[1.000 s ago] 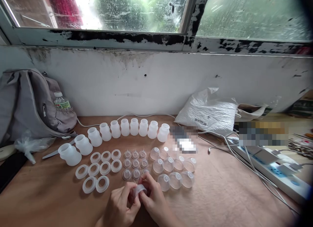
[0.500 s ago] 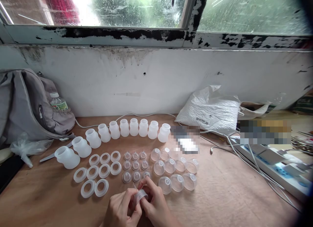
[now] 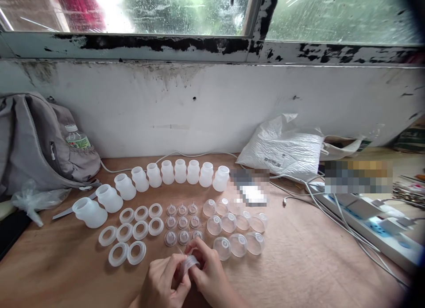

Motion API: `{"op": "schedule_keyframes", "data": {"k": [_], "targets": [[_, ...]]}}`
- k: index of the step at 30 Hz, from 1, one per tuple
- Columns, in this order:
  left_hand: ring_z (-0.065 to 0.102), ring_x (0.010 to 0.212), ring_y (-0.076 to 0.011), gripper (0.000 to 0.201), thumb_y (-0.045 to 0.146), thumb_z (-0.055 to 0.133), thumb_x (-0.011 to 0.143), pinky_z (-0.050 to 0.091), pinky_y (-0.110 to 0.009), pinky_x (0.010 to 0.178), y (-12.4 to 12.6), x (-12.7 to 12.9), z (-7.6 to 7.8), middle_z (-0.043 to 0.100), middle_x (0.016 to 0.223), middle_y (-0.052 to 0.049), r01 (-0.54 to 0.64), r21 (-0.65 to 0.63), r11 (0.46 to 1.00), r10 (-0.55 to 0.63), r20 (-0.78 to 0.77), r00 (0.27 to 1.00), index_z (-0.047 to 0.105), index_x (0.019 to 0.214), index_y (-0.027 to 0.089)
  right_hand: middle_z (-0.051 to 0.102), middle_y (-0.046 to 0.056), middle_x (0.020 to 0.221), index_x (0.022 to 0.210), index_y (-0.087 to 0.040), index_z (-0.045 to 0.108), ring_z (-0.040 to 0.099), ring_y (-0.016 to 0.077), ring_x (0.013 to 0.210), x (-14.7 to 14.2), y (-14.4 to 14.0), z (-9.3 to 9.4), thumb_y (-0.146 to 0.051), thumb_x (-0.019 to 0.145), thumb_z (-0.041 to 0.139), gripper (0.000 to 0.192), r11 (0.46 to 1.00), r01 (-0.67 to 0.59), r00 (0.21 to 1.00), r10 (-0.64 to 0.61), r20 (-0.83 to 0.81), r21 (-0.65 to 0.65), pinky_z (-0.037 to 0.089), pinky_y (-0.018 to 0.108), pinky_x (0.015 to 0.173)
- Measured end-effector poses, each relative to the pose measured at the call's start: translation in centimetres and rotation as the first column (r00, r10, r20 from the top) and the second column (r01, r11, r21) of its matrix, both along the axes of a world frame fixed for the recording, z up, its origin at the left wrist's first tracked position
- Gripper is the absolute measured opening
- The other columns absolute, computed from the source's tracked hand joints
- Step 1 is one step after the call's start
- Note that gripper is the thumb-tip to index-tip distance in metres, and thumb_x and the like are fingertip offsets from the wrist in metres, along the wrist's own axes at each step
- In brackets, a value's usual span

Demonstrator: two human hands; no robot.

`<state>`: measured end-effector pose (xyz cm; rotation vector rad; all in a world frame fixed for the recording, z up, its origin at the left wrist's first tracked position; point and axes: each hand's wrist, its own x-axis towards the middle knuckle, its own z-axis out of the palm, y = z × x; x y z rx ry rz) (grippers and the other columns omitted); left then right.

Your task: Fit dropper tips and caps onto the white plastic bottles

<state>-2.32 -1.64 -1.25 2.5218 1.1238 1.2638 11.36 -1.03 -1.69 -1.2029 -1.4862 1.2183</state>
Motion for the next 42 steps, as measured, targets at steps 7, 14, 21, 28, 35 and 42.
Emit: {"op": "schedule_keyframes", "data": {"k": [7,14,21,28,35,42], "targets": [[0.057,0.048,-0.0104,0.020,0.009,0.046,0.071,0.043,-0.019,0.046,-0.1,0.3,-0.1,0.059,0.058,0.002,0.003,-0.026,1.000,-0.003,0.010,1.000,0.049,0.089,0.018,0.043,-0.008,0.048,0.071,-0.018,0.046,0.035,0.0060,0.044,-0.1,0.0,-0.3,-0.003,0.055,0.037,0.024,1.000,0.012,1.000,-0.013,0.023,0.022,0.025,0.016,0.041],[0.054,0.045,-0.0112,0.019,0.011,0.046,0.072,0.041,-0.021,0.045,-0.2,0.2,-0.1,0.057,0.055,0.002,0.021,-0.057,0.998,-0.022,-0.028,0.999,0.048,0.089,0.017,0.041,-0.008,0.046,0.067,-0.019,0.044,0.034,0.0063,0.043,-0.1,-0.1,0.2,-0.003,0.051,0.037,0.023,0.998,0.041,0.995,-0.044,0.087,0.037,0.023,0.016,0.039],[0.049,0.041,-0.0082,0.007,0.018,0.045,0.077,0.038,-0.018,0.042,0.1,0.5,0.0,0.054,0.052,0.005,-0.082,-0.436,0.896,0.163,0.152,0.975,0.049,0.082,0.019,0.047,-0.005,0.053,0.075,-0.017,0.049,0.041,0.0078,0.047,0.0,-0.2,1.3,-0.017,0.074,0.047,0.002,0.998,0.021,0.997,-0.025,0.067,0.059,0.030,0.018,0.045],[0.043,0.040,-0.0070,0.016,0.034,0.044,0.082,0.034,-0.017,0.038,0.5,0.6,0.8,0.051,0.053,0.005,0.212,-0.711,0.670,0.259,0.492,0.831,0.044,0.079,0.018,0.042,-0.007,0.052,0.092,-0.019,0.050,0.038,0.0070,0.039,0.4,-0.6,1.8,-0.038,0.089,0.031,0.027,1.000,-0.012,0.998,0.010,-0.062,-0.026,0.029,0.019,0.040],[0.043,0.035,-0.0065,0.039,0.053,0.034,0.081,0.026,-0.017,0.032,0.7,0.6,0.5,0.050,0.060,0.003,0.412,-0.764,0.496,0.327,0.604,0.727,0.042,0.092,0.017,0.048,-0.003,0.061,0.067,-0.017,0.047,0.042,0.0088,0.055,0.4,-0.3,2.3,-0.040,0.087,0.038,0.032,0.991,-0.046,0.998,0.042,0.036,0.122,0.033,0.020,0.052],[0.033,0.042,-0.0060,0.033,0.048,0.033,0.083,0.028,-0.018,0.041,0.4,0.2,0.8,0.036,0.054,0.007,0.235,-0.718,0.656,0.196,0.463,0.864,0.044,0.075,0.018,0.034,-0.006,0.054,0.059,-0.017,0.040,0.030,0.0076,0.051,0.2,-0.7,2.2,-0.040,0.086,0.042,0.035,0.969,-0.097,0.987,0.064,0.145,0.227,0.024,0.021,0.048]]}}
